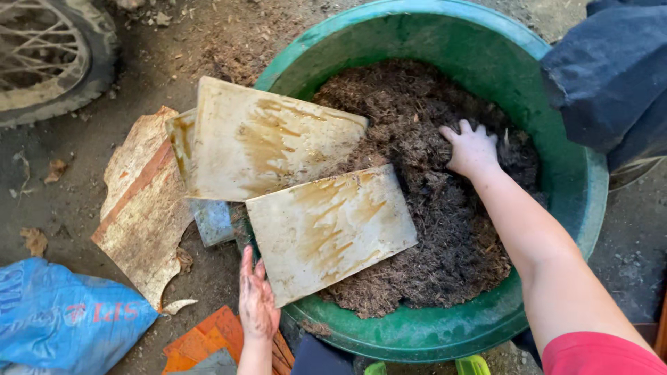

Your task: The person sits on a low stool and repeatedly scrapes a dark fibrous material off rectangular plates using their hands. They place the cleaned plates aside and continue the process with additional plates from a nearby stack.

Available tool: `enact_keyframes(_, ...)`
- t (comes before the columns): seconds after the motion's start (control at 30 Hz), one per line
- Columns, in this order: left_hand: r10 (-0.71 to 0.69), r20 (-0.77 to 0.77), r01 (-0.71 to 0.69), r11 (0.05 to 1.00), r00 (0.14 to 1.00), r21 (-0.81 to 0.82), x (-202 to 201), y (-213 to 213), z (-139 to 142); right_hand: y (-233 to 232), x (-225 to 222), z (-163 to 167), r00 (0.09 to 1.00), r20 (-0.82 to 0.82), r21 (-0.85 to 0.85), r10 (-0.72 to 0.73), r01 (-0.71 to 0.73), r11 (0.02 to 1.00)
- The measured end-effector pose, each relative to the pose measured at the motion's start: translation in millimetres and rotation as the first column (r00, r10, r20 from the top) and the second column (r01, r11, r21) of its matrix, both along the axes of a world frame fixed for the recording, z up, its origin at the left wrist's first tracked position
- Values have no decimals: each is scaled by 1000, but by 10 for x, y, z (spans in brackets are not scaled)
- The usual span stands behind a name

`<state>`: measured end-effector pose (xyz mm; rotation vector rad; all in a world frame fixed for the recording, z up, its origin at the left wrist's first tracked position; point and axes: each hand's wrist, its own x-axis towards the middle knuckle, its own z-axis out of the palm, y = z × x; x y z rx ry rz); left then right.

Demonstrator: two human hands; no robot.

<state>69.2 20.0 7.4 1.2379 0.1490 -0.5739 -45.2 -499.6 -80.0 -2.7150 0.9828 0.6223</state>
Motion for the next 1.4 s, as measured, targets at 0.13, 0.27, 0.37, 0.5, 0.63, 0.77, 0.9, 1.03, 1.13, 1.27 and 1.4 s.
enact_keyframes(0.13, -45, -211, 56, 997, 976, 49, 82, 45, -447, 56, -69, 39, 998, 18, 50, -55, 54, 997)
enact_keyframes(0.27, -135, -253, 141, 990, 958, 4, 27, 68, -764, 72, 53, 382, 963, 108, 379, -247, 190, 906)
enact_keyframes(0.37, -200, -219, 202, 979, 955, -12, -44, 47, -877, 429, 252, 812, 855, 334, 779, -396, -14, 627)
enact_keyframes(0.5, -359, 67, 319, 889, 931, 329, -56, -31, -861, 1785, 528, 1235, 878, -34, 847, -478, 279, 453)
enact_keyframes(0.63, -480, 244, 296, 792, 843, 534, -39, -25, -751, 3103, 643, 1194, 735, 655, 349, -172, -93, 933)
enact_keyframes(0.77, -485, 80, 299, 652, 871, 697, -67, 49, -685, 3312, 670, 633, 629, 777, 122, 7, -162, 979)
enact_keyframes(0.9, -483, 138, 281, 693, 865, 664, -128, 96, -701, 2826, 696, -33, 553, 809, 251, -199, -20, 968)
enact_keyframes(1.03, -429, 253, 200, 765, 867, 612, -170, 104, -786, 1956, 577, -271, 741, 602, 105, -298, 297, 949)
enact_keyframes(1.13, -412, 302, 188, 805, 860, 563, -175, 131, -859, 1817, 697, -177, 676, 515, 241, -527, 475, 846)
enact_keyframes(1.27, -493, 473, 136, 783, 730, 607, -178, 196, -901, 2592, 932, 133, 743, 527, 296, -413, 295, 908)
enact_keyframes(1.4, -413, 248, 213, 794, 876, 570, -175, 222, -898, 3327, 1005, 266, 713, 643, 410, -280, -12, 912)
